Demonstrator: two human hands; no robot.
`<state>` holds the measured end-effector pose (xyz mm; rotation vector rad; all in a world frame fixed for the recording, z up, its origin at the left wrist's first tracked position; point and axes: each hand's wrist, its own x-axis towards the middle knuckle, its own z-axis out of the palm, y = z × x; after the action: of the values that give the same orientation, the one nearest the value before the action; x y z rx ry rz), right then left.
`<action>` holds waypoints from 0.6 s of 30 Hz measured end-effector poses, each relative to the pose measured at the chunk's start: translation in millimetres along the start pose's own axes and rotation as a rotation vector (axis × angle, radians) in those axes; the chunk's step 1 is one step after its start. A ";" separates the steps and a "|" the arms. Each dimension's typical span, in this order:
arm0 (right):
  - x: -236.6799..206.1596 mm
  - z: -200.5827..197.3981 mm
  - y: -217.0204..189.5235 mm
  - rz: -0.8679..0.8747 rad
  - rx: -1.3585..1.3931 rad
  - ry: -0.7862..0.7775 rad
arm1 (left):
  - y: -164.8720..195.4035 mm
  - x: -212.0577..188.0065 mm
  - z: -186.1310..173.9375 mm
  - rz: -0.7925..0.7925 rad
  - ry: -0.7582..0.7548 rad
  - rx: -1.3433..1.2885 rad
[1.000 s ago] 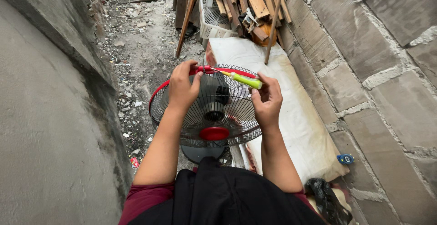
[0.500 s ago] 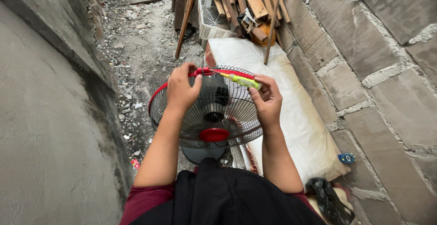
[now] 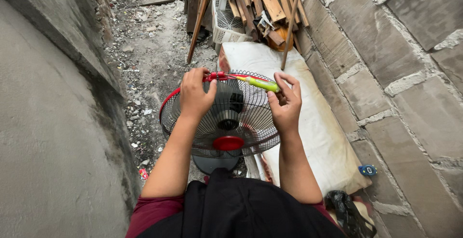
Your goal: The person unscrews the fasteners holding the front grille of a standing electric fan using a screwdriver, removes the grille guard, then repositions it on the fan head and tightens the screws to secure it back in place.
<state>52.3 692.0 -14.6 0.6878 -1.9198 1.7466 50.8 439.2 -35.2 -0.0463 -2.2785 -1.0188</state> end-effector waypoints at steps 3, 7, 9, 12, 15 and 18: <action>-5.8 -0.7 13.4 0.173 0.046 0.044 | 1.4 -0.6 0.5 0.079 0.052 0.033; -9.1 -0.5 30.2 0.298 -0.010 0.145 | 0.7 -0.6 0.4 0.103 0.065 0.016; -7.2 2.0 31.0 0.285 0.010 0.164 | 0.0 0.7 0.6 0.065 0.036 -0.012; -1.3 4.7 21.6 0.159 0.025 0.153 | -0.6 0.1 -0.5 0.033 0.020 -0.030; 1.4 5.4 8.6 0.097 -0.115 0.144 | -0.7 1.4 -0.6 0.058 0.027 0.007; 2.6 5.2 6.4 0.072 -0.081 0.124 | -0.4 0.2 0.2 0.109 0.074 0.022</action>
<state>46.3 687.1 -18.3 0.4751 -1.9397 1.7017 50.4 439.0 -35.4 -0.1207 -2.1951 -0.9237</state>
